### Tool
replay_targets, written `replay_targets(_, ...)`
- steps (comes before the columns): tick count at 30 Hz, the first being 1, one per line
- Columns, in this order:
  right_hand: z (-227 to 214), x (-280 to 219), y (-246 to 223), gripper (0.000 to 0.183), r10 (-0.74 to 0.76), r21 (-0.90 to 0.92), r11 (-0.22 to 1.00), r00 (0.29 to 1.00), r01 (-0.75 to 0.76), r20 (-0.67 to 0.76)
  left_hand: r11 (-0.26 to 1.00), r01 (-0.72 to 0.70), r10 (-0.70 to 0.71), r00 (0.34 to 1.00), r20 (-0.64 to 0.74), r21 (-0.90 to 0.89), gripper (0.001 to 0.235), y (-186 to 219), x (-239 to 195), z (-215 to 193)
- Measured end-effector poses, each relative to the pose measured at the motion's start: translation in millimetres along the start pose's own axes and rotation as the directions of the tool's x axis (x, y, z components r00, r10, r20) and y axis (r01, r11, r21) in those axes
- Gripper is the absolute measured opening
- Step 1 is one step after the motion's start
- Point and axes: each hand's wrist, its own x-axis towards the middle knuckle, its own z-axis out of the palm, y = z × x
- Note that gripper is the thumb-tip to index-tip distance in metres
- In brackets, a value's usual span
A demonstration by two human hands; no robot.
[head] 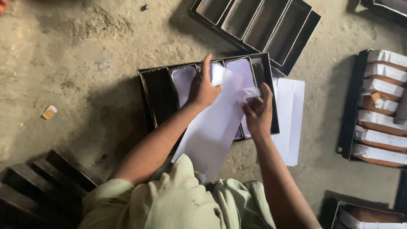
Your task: The person lines rectangular metal loaf pans with white paper sheets. They place a sheet into each compartment, smooth it down, and repeat the process across multiple pans.
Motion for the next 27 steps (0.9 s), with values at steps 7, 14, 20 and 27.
replay_targets(7, -20, 5, -19, 0.066, 0.075, 0.649, 0.735, 0.974, -0.198, 0.212, 0.698, 0.351, -0.181, 0.930, 0.320, -0.625, 0.071, -1, -14, -39)
replay_targets(14, 18, 19, -24, 0.027, 0.269, 0.484, 0.750, 0.877, -0.451, 0.399, 0.894, 0.258, -0.195, 0.960, 0.201, -0.366, 0.052, 9, -19, -68)
replay_targets(20, 29, 37, -13, 0.030, 0.000, 0.230, 0.968, 0.912, -0.103, 0.410, 0.841, -0.520, 0.536, 0.839, -0.095, 0.153, 0.015, 27, -17, -93)
replay_targets(27, 27, 53, 16, 0.015, 0.034, 0.507, 0.829, 0.928, -0.234, 0.372, 0.938, -0.345, 0.345, 0.939, -0.009, -0.015, 0.018, 35, -10, -91)
